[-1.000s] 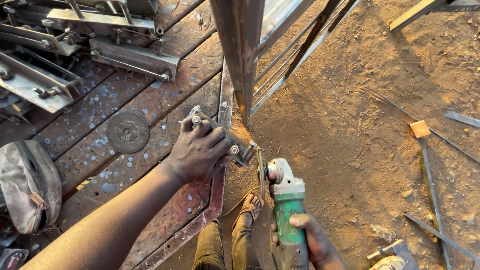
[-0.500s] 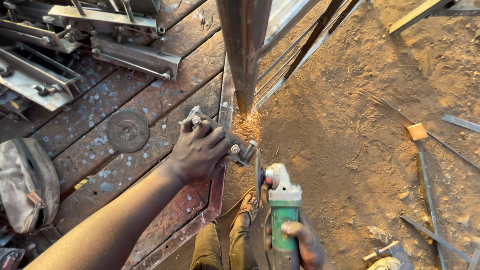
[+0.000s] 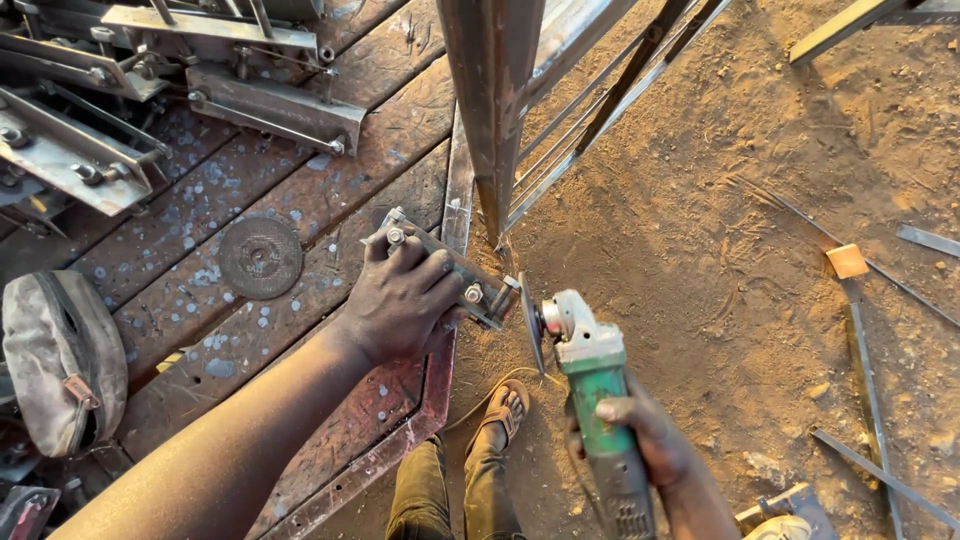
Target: Using a handheld angle grinder to smooth the edges of small metal components on a workbench.
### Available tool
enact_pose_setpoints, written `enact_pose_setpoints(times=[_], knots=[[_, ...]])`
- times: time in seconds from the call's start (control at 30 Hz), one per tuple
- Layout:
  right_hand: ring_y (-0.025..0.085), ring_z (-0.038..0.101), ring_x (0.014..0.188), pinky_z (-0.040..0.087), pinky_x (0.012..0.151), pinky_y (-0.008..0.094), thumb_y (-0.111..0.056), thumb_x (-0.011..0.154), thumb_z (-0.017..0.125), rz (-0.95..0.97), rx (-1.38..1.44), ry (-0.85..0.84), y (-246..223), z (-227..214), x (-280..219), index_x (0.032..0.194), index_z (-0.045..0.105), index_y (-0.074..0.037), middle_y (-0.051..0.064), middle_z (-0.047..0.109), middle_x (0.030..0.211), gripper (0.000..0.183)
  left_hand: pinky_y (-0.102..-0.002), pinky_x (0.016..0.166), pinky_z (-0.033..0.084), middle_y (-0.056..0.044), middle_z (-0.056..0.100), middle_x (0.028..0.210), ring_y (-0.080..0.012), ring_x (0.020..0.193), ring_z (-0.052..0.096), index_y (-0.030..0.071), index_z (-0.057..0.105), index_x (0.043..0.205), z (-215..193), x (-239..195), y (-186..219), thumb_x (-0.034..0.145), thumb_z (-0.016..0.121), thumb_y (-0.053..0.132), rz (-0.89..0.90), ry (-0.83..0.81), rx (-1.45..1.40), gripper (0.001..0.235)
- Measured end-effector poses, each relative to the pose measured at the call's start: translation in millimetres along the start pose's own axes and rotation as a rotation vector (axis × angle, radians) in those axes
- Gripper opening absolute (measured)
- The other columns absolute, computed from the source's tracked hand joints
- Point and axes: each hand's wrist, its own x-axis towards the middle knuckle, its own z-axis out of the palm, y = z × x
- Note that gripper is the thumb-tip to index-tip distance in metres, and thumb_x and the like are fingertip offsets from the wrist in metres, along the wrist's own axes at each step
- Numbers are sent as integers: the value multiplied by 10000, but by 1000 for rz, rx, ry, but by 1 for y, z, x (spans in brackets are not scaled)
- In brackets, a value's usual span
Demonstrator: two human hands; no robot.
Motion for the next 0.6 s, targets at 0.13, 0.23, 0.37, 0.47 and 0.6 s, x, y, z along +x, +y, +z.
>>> enact_pose_setpoints(times=[0.13, 0.23, 0.37, 0.47, 0.6], knots=[[344, 672, 630, 591, 537, 433, -184, 697, 755, 48, -38, -50, -34, -3, 6, 1196, 554, 60, 262, 669, 846, 590, -529, 815, 374, -18, 563, 1018, -298, 970, 484, 179, 606, 961, 0, 1, -1, 940, 560, 537, 0, 3, -8, 361], [346, 685, 602, 553, 487, 411, -216, 672, 717, 95, -210, 21, -53, 2, 3, 1334, 527, -11, 267, 698, 847, 718, -520, 843, 367, -13, 562, 990, -301, 965, 490, 173, 609, 943, -1, 2, -1, 955, 561, 506, 6, 41, -27, 336], [349, 667, 684, 597, 559, 453, -204, 640, 716, 128, -257, 64, -43, -1, -7, 1465, 441, -82, 269, 646, 920, 878, -529, 830, 375, -9, 568, 1020, -297, 973, 489, 185, 604, 959, -1, 2, -1, 946, 567, 511, -4, 8, -15, 329], [347, 681, 701, 629, 560, 453, -207, 602, 762, 124, -224, 44, -17, -6, -16, 1471, 429, -44, 266, 651, 969, 945, -529, 823, 375, -10, 569, 1009, -295, 965, 487, 184, 606, 951, -1, 2, 0, 931, 585, 495, -10, 13, -25, 313], [377, 677, 720, 593, 565, 470, -132, 606, 727, 118, -45, 111, 25, -4, -24, 1300, 560, 37, 321, 686, 886, 733, -532, 805, 372, -19, 540, 973, -306, 959, 472, 175, 595, 929, 3, 1, -1, 928, 595, 504, -1, -7, -10, 329]])
